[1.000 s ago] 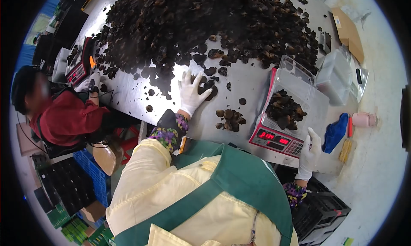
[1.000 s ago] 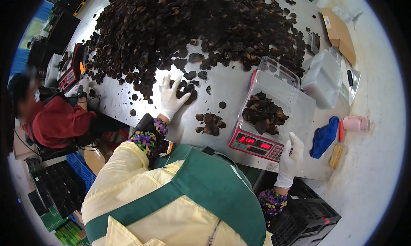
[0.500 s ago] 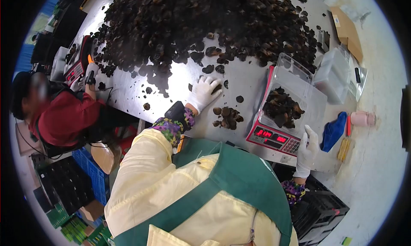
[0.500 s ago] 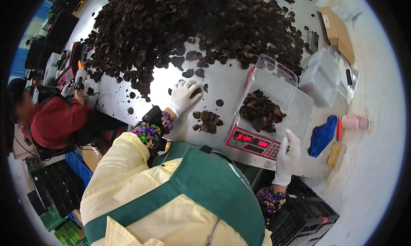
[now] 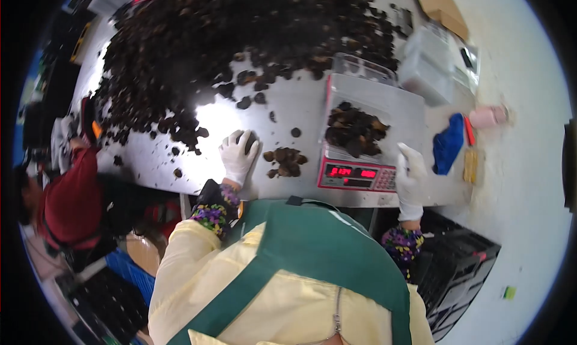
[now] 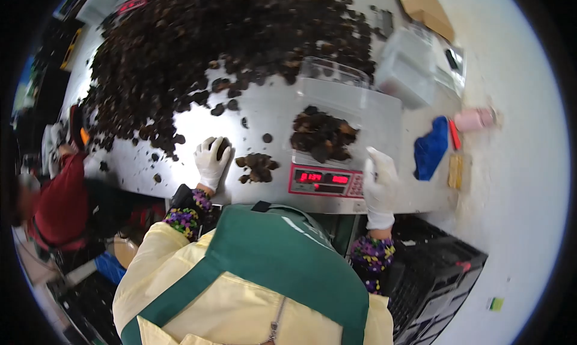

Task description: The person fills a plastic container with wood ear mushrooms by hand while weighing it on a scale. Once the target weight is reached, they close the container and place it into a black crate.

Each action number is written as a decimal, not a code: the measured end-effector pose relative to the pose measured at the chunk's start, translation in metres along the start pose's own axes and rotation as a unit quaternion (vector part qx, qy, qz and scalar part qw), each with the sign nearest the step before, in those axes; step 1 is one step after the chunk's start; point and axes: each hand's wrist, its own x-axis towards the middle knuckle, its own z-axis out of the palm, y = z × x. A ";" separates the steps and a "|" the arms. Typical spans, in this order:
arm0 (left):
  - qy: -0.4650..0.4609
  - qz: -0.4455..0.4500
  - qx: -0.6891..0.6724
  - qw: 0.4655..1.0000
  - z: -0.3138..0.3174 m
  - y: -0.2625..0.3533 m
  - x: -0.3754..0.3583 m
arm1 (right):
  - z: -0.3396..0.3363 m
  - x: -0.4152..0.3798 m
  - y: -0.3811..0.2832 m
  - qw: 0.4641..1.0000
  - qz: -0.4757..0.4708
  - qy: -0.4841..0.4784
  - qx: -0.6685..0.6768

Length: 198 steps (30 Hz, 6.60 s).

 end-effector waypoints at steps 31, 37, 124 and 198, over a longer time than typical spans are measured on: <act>-0.057 0.071 -0.319 0.943 -0.049 0.144 0.094 | -0.015 -0.025 0.033 0.996 0.084 0.006 0.037; -0.042 -0.004 -0.376 0.926 -0.041 0.142 0.082 | -0.004 0.001 0.021 1.000 -0.005 0.018 0.011; -0.285 -0.152 -0.740 0.590 -0.025 0.172 0.139 | 0.012 0.030 0.033 0.994 0.024 0.015 0.103; -0.599 -0.087 -0.617 0.503 -0.032 0.345 0.012 | -0.297 -0.397 0.024 0.622 0.505 0.583 0.135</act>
